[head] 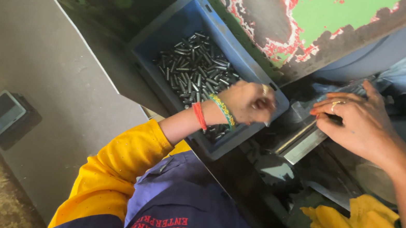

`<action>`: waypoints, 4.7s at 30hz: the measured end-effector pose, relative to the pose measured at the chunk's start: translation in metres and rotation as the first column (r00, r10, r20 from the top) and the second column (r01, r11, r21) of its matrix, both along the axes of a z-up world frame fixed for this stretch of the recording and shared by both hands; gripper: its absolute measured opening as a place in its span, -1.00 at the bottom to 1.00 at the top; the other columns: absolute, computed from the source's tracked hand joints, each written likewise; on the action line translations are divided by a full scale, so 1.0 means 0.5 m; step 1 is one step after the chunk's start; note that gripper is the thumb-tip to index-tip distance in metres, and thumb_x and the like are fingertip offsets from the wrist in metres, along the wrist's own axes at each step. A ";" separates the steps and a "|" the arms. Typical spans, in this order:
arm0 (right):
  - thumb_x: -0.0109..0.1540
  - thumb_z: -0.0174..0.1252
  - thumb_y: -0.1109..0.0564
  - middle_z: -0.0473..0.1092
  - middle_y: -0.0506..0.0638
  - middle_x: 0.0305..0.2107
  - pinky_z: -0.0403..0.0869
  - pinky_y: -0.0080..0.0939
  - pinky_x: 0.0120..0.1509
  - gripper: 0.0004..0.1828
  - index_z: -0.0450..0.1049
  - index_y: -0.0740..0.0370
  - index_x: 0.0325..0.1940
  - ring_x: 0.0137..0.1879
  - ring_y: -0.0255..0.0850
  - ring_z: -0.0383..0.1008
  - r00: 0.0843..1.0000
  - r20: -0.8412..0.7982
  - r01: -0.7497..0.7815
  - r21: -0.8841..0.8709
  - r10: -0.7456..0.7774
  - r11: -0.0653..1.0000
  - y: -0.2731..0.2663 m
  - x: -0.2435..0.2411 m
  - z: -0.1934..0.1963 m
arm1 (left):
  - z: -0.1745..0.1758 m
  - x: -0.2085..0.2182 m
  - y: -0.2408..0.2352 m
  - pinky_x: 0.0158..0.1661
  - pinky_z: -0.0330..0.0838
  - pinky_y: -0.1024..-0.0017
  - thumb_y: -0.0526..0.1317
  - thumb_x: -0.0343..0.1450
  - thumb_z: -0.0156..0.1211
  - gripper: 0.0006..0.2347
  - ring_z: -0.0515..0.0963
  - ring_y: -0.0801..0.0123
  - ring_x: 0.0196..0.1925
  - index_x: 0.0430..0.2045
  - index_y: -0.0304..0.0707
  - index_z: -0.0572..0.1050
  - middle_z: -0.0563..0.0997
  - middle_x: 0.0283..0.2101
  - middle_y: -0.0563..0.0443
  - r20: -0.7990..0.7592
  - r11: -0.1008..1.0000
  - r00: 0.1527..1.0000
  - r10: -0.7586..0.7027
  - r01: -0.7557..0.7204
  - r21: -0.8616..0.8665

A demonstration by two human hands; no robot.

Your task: The person repeatedly picks small metal pins from a blue bin and inserts them into a slot on a green industrial machine, then pulls a lever to cycle the machine. The person continues this repetitive loading and cycling process throughout the clip.

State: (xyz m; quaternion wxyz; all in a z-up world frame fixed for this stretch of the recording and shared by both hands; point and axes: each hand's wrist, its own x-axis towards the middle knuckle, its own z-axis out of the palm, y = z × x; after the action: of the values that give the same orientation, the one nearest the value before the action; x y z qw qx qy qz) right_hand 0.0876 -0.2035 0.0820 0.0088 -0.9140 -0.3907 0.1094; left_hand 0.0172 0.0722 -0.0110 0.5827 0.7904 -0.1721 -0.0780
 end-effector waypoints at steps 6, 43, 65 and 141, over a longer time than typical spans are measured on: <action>0.16 0.15 0.00 0.57 -0.07 -0.07 -0.06 0.33 0.64 -0.74 0.66 0.06 -0.17 0.23 -0.12 0.47 0.999 0.041 -0.015 0.024 0.014 1.000 -0.007 0.009 -0.007 | 0.046 0.003 -0.118 -0.47 0.64 0.51 -0.32 0.38 0.25 -0.84 0.64 0.54 -0.46 -0.22 -0.36 0.61 0.67 -0.42 0.00 -0.221 0.943 0.958 -0.182 0.106 -0.316; 0.16 0.14 -0.16 0.57 -0.18 -0.01 -0.18 0.31 0.67 -0.67 0.68 -0.10 -0.12 0.39 -0.26 0.35 0.999 0.037 0.014 -0.086 -0.010 0.996 -0.001 0.004 -0.005 | -0.132 -0.007 0.070 -0.28 0.59 0.14 -0.24 0.33 0.26 -0.83 0.70 0.03 -0.19 -0.26 -0.22 0.59 0.63 -0.18 -0.16 0.362 0.587 0.930 0.065 -0.329 0.740; 0.17 0.18 -0.04 0.59 -0.04 -0.10 -0.04 0.27 0.65 -0.75 0.68 0.01 -0.17 0.29 -0.16 0.45 0.998 0.065 -0.004 0.078 -0.001 0.997 -0.020 0.015 -0.023 | -0.027 -0.022 -0.027 -0.24 0.61 0.26 -0.19 0.32 0.34 -0.87 0.72 0.25 -0.26 -0.32 -0.12 0.59 0.73 -0.30 0.05 0.381 0.987 0.914 0.140 -0.160 0.020; 0.19 0.12 -0.10 0.57 -0.22 -0.03 -0.11 0.32 0.64 -0.74 0.68 -0.22 -0.13 0.34 -0.30 0.39 0.999 0.036 0.000 -0.058 0.002 0.998 -0.007 0.006 -0.015 | -0.254 0.061 -0.002 -0.39 0.58 0.22 -0.24 0.33 0.14 -0.86 0.66 0.08 -0.17 -0.35 -0.10 0.62 0.60 -0.16 -0.15 0.505 0.511 0.854 -0.125 -0.381 0.770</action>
State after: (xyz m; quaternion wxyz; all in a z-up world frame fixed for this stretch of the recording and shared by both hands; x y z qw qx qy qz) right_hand 0.0908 -0.2069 0.0745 -0.0250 -0.9154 -0.3879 0.1041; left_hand 0.0479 0.0710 -0.1380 0.0587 0.9739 -0.1947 0.1010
